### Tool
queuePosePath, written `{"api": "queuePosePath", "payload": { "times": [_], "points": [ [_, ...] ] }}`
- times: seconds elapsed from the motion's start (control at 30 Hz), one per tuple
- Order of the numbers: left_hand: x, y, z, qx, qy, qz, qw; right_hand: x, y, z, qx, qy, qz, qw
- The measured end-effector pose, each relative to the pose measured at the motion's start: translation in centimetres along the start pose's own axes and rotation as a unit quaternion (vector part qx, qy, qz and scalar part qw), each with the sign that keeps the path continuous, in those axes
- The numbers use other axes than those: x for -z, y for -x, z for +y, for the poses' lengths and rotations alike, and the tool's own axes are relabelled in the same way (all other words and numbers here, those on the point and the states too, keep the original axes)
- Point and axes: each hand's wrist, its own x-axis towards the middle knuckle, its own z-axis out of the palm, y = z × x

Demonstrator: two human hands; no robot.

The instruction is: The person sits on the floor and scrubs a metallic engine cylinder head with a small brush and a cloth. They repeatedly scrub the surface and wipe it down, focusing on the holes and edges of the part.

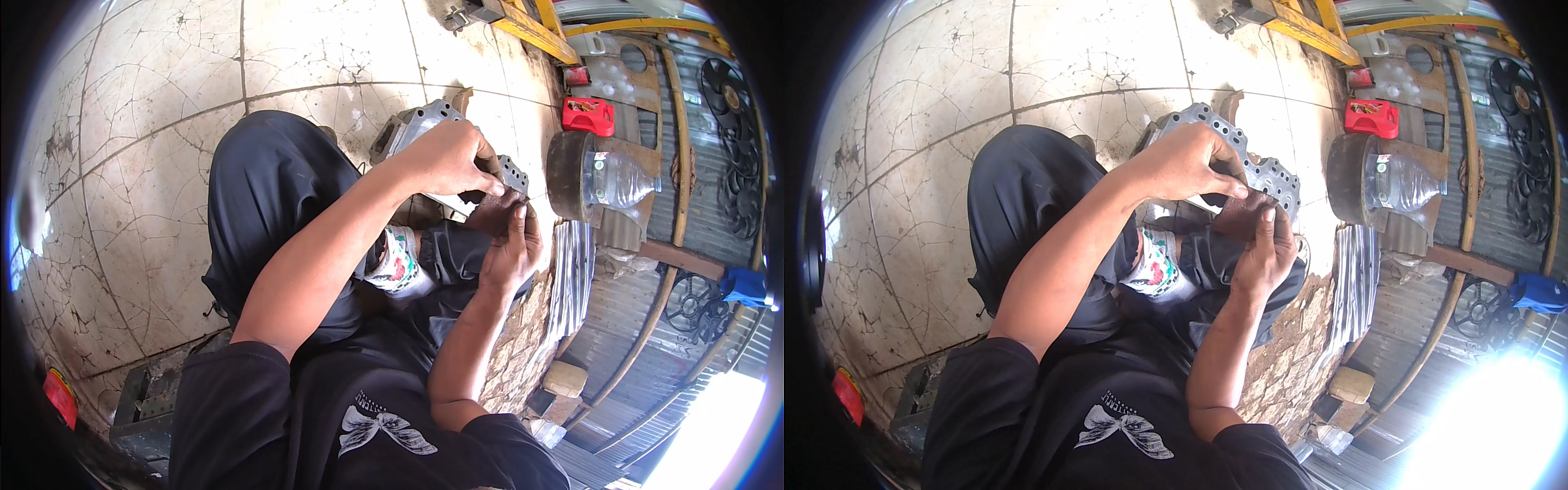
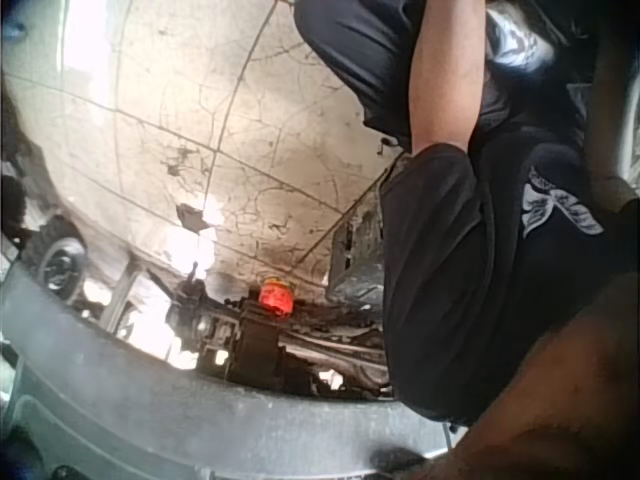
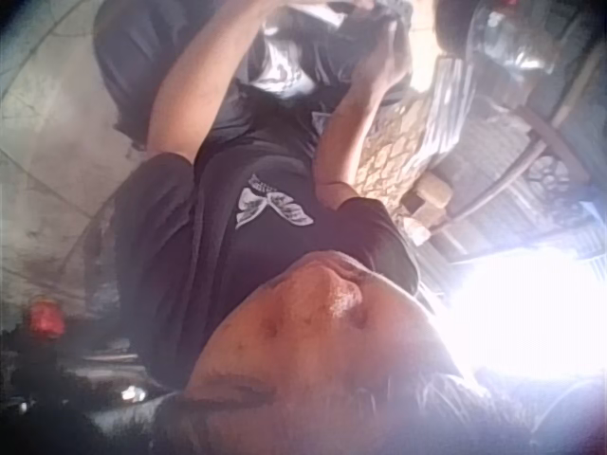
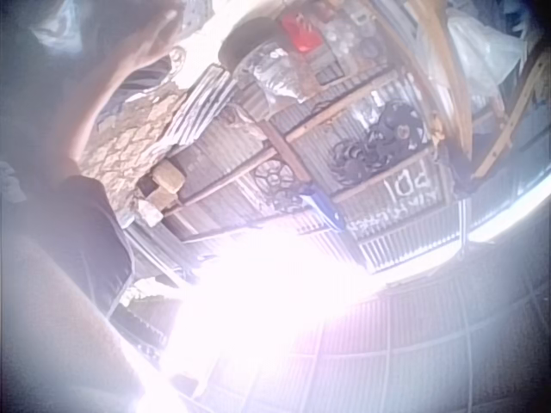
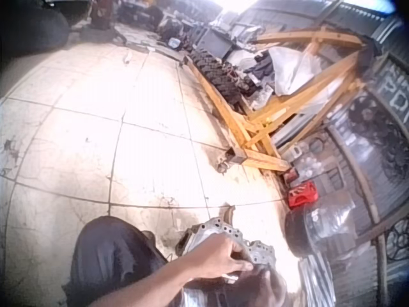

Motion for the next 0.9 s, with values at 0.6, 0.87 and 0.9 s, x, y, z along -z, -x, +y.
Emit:
{"api": "queuePosePath", "payload": {
  "times": [0.6,0.87,0.9],
  "points": [
    [0.6,0.2,0.3,-0.006,0.008,-0.014,1.0,0.2,-0.3,-0.4,-0.024,-0.001,-0.019,1.0],
    [0.7,0.2,0.3,-0.008,0.034,-0.015,0.999,-0.4,-0.1,-0.5,0.024,0.072,0.008,0.997],
    [0.7,0.2,0.2,-0.008,0.037,-0.019,0.999,-0.5,-0.1,-0.6,0.041,0.083,0.01,0.996]
  ]
}}
